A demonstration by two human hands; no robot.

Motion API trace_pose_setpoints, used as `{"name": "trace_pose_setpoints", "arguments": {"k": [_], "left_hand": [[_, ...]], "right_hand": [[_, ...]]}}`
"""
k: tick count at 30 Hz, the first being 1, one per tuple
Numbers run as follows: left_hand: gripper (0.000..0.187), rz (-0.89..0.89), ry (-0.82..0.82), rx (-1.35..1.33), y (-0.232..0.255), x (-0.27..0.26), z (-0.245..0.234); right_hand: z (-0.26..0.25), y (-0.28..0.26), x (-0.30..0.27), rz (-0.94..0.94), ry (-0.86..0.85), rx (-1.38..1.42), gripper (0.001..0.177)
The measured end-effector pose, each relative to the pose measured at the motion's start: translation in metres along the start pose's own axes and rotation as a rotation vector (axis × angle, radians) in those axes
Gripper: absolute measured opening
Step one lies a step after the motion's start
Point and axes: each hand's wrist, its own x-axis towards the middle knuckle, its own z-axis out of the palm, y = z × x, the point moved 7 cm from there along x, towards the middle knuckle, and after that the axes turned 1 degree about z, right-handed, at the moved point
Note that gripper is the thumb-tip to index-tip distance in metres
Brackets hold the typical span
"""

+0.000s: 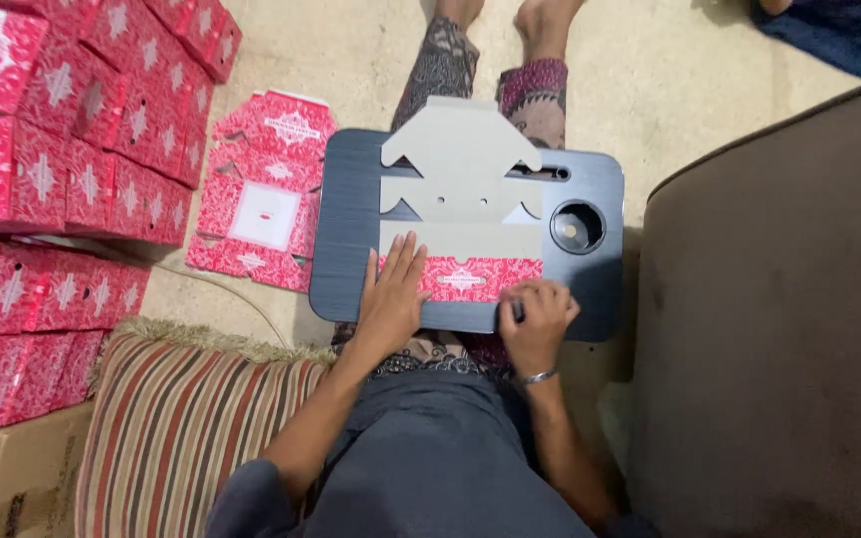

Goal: Assembling a decorative cardboard box by folding and tucking pre-scored flaps on a lap desk.

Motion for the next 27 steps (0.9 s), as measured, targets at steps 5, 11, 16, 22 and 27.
{"name": "trace_pose_setpoints", "arguments": {"k": [5,11,16,22,27], "left_hand": [[0.062,-0.017,-0.010,-0.007,0.003,0.002,-0.002],[0.058,-0.021,0.010,0.007,0.001,0.001,-0.006],[0.052,-0.040,-0.009,-0.030,0.004,0.002,-0.007],[0.072,-0.178,0.120,-0.100,0.005,0.003,-0.020],[0.059,-0.193,0.381,-0.275,-0.014,0.000,-0.011]], "right_hand": [[0.034,-0.066,-0.001,-0.088,-0.067,0.090,0.014],[0.054,-0.077,-0.002,-0.044,-0.185,0.151,0.010],[0.048,-0.036,-0.008,0.050,-0.204,0.107,0.010],[0.016,-0.007,-0.006,0.098,-0.093,0.065,0.011],[0.027,0.000,-0.008,0.068,-0.027,0.164,0.016]]}}
